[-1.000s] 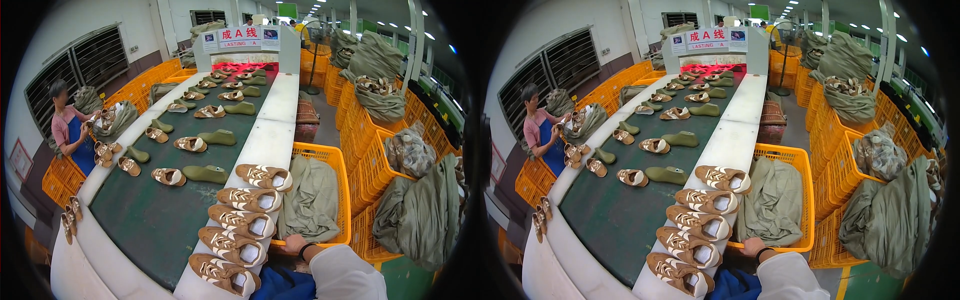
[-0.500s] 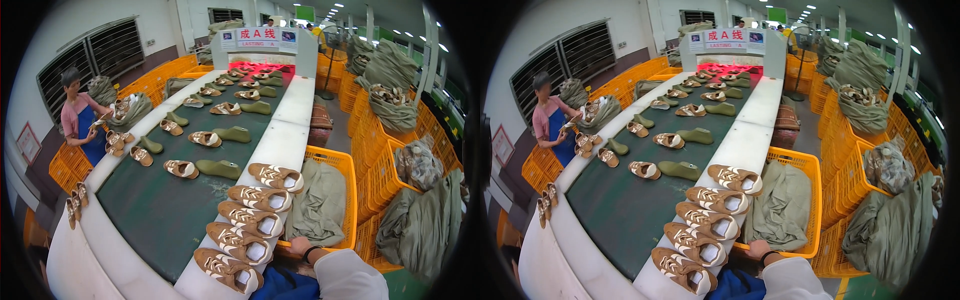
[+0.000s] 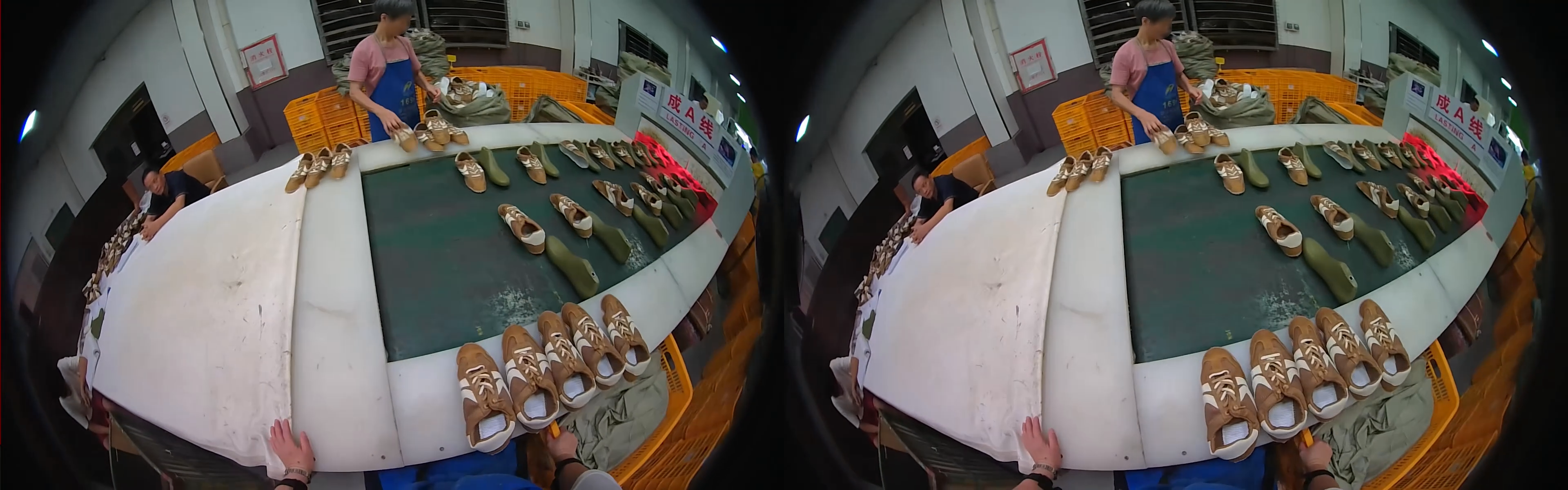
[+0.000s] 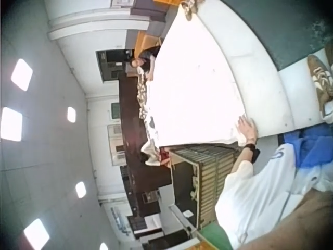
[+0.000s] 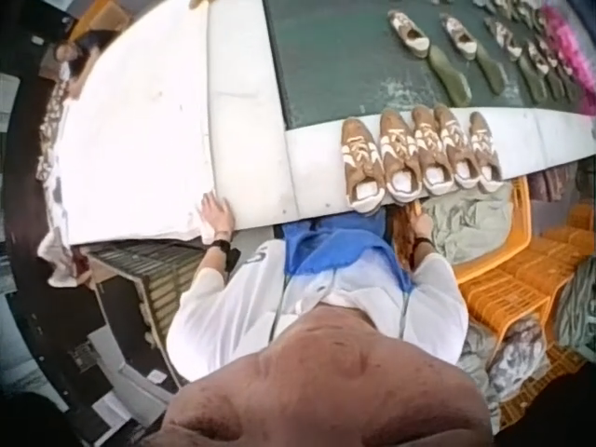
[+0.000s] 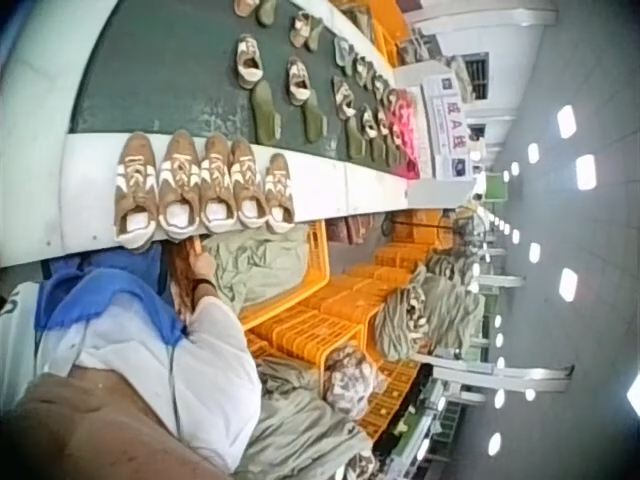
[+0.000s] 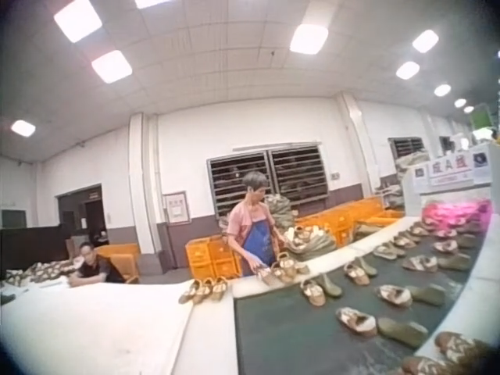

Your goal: Inspecting and arranging finished shoes on a conveyor belt and workstation.

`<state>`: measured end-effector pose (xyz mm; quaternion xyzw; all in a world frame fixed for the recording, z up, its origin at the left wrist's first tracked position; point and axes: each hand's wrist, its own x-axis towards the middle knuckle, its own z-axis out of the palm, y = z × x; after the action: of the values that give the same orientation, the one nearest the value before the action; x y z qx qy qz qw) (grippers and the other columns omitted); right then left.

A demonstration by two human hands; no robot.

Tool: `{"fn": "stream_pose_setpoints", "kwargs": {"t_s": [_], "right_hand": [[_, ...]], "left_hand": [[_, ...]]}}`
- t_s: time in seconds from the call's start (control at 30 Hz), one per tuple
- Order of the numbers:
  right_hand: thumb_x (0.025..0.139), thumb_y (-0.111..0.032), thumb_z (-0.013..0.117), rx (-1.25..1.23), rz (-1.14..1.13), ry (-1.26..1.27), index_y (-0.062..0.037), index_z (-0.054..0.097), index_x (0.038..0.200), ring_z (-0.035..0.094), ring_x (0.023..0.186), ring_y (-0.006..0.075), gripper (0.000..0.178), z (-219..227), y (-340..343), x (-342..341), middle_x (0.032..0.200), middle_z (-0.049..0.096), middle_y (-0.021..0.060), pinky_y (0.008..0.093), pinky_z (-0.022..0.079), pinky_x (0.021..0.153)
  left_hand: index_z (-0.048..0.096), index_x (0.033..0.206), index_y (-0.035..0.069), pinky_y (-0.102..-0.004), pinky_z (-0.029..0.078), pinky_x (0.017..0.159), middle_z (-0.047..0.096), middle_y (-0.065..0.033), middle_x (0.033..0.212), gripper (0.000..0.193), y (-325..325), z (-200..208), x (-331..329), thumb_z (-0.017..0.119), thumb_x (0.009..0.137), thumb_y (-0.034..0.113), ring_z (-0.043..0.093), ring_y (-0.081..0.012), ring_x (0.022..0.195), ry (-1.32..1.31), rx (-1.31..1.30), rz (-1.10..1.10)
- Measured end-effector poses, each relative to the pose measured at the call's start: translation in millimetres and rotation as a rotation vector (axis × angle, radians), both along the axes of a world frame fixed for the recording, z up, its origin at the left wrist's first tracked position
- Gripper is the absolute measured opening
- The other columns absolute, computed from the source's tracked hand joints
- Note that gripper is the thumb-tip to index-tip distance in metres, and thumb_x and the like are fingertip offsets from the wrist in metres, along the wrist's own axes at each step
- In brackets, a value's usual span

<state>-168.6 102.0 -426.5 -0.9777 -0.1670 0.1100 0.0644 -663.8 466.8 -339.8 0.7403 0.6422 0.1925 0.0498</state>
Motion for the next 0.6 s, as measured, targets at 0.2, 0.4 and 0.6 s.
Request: {"fn": "stream_pose_setpoints", "kwargs": {"t_s": [0.2,0.4,0.6], "right_hand": [[0.075,-0.037,0.064,0.042,0.006,0.032,-0.0033,0.064,0.082,0.063,0.075,0.0387,0.034,13.7,0.9,-4.2,0.075,0.064,0.0209,0.0464,0.05,0.069],[0.072,-0.037,0.065,0.008,-0.011,0.024,-0.0045,0.065,0.082,0.064,0.076,0.0368,0.034,13.0,3.7,-2.8,0.077,0.065,0.0193,0.0443,0.051,0.07],[0.071,-0.037,0.066,-0.011,-0.032,0.018,-0.0046,0.064,0.081,0.064,0.076,0.0366,0.034,12.6,4.1,-3.1,0.077,0.065,0.0193,0.0437,0.051,0.071]], "left_hand": [[0.041,0.131,0.002,-0.0525,0.019,0.106,0.034,-0.0212,0.139,0.057,1.4,2.7,1.6,0.057,0.081,0.024,0.026,-0.0401,0.131,-0.003,-0.025,0.013],[0.04,0.131,0.001,-0.052,0.018,0.106,0.034,-0.0214,0.14,0.057,0.5,5.0,2.1,0.057,0.082,0.024,0.026,-0.0401,0.131,-0.005,-0.047,0.021],[0.041,0.13,0.0,-0.0517,0.019,0.106,0.034,-0.0219,0.139,0.056,-1.2,6.6,0.3,0.057,0.081,0.023,0.026,-0.0404,0.131,-0.001,-0.021,0.003]]}}
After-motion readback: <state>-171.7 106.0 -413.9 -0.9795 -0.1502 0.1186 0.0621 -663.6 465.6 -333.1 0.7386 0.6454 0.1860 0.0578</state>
